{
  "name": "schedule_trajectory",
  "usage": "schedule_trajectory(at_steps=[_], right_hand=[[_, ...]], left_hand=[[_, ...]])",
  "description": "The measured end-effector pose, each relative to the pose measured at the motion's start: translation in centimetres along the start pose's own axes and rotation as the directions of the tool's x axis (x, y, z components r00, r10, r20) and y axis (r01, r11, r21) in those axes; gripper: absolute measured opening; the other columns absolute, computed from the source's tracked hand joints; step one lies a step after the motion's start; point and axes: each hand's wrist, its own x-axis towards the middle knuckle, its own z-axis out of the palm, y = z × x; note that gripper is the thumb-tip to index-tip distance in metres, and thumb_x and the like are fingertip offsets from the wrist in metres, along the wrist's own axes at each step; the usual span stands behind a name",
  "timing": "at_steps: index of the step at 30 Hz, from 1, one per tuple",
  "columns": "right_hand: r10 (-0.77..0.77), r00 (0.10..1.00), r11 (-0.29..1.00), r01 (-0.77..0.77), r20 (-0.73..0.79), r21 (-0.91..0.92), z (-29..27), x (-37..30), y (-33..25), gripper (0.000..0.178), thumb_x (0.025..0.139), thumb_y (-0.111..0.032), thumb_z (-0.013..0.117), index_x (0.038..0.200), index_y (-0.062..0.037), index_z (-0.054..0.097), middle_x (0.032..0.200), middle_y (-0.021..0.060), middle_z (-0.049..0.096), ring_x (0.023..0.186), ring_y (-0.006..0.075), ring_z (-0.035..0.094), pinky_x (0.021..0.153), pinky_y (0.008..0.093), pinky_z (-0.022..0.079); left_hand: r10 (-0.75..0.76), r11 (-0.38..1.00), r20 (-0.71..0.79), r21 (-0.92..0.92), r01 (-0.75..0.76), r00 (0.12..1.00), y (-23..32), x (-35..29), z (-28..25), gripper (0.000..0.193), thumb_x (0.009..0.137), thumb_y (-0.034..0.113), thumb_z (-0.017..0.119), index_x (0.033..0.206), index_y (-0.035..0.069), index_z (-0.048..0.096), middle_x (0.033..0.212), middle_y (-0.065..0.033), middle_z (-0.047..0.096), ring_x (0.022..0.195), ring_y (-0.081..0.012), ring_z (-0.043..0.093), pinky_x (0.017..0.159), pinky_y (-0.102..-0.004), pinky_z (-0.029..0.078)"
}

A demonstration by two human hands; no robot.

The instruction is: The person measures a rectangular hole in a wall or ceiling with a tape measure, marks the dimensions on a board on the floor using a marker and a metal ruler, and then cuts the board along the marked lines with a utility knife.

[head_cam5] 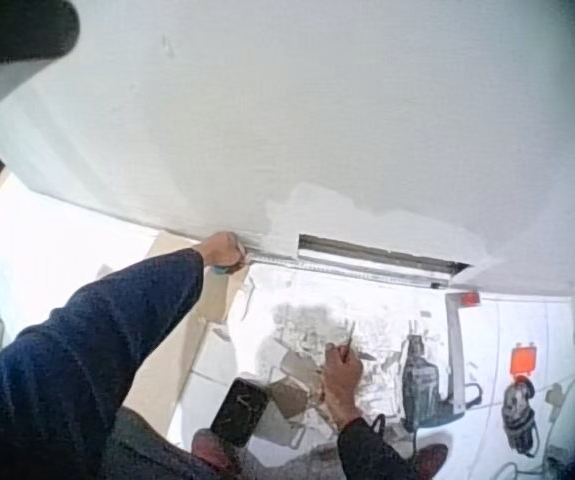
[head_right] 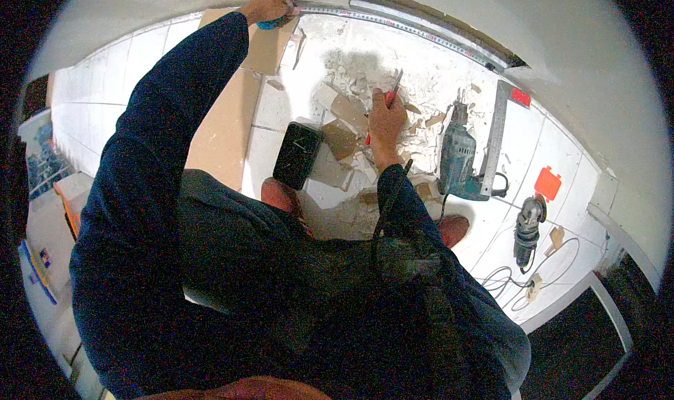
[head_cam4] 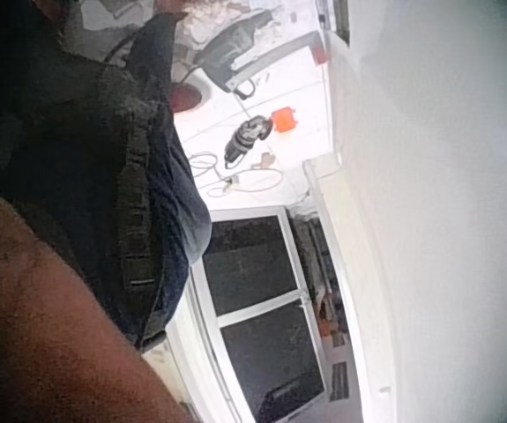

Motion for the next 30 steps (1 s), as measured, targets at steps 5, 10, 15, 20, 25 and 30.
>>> schedule_trajectory(at_steps=[5,10,15,20,25,30], right_hand=[[0.032,0.999,0.999,-0.032,-0.017,0.003,-0.7,-0.2,0.0,0.027,0.089,-0.026,0.062,0.074,-0.0073,0.050,0.050,0.0000,0.044,0.036,0.0102,0.042,0.032,0.0271,0.034],[0.091,0.996,0.980,-0.089,0.001,0.176,-1.3,-0.7,-1.8,0.014,0.086,-0.017,0.063,0.079,-0.0051,0.059,0.058,-0.0042,0.045,0.051,0.0063,0.041,0.046,0.0251,0.034],[0.050,0.966,0.859,0.087,-0.252,0.504,-1.8,1.7,-5.6,0.015,0.088,-0.009,0.053,0.100,-0.0073,0.062,0.063,-0.0058,0.047,0.046,0.0058,0.040,0.040,0.0243,0.033],[0.187,0.969,0.601,0.019,-0.164,0.799,-2.1,5.6,-10.0,0.010,0.090,-0.018,0.053,0.086,-0.0091,0.052,0.060,-0.0013,0.043,0.045,0.0114,0.042,0.040,0.0278,0.036],[0.331,0.927,0.484,-0.005,-0.178,0.875,-4.2,9.4,-12.5,0.019,0.091,-0.023,0.055,0.082,-0.0101,0.045,0.067,0.0010,0.044,0.048,0.0123,0.041,0.043,0.0298,0.035],[0.274,0.945,0.449,0.037,-0.177,0.893,-4.3,11.5,-13.7,0.016,0.087,-0.020,0.057,0.087,-0.0069,0.048,0.071,0.0040,0.050,0.045,0.0142,0.041,0.039,0.0328,0.037]], left_hand=[[-0.023,0.997,-0.007,-0.078,0.023,1.000,1.9,-0.1,-1.0,0.036,0.085,0.039,0.059,0.082,0.006,0.072,0.089,-0.0212,0.068,0.081,-0.0370,0.064,0.076,-0.0441,0.049],[-0.004,0.974,0.126,-0.226,0.032,0.992,0.8,-0.7,-2.8,0.052,0.088,0.054,0.050,0.084,0.006,0.072,0.083,-0.0228,0.067,0.082,-0.0342,0.066,0.077,-0.0457,0.049],[0.149,0.897,0.232,-0.442,-0.032,0.961,0.8,-3.1,-6.1,0.050,0.087,0.058,0.055,0.095,0.013,0.074,0.082,-0.0114,0.069,0.074,-0.0238,0.060,0.073,-0.0396,0.048],[-0.069,0.830,0.335,-0.504,0.240,0.940,0.1,-5.8,-8.9,0.041,0.086,0.044,0.065,0.084,0.004,0.072,0.070,-0.0030,0.060,0.067,-0.0133,0.050,0.067,-0.0314,0.044],[-0.088,0.806,0.234,-0.554,0.207,0.968,2.2,-6.4,-10.3,0.041,0.086,0.043,0.066,0.078,0.003,0.068,0.066,-0.0009,0.056,0.064,-0.0122,0.047,0.065,-0.0298,0.042],[-0.073,0.857,0.091,-0.503,0.109,0.993,1.4,-6.2,-10.1,0.045,0.084,0.045,0.067,0.080,0.001,0.069,0.064,-0.0032,0.057,0.064,-0.0122,0.050,0.064,-0.0307,0.043]])
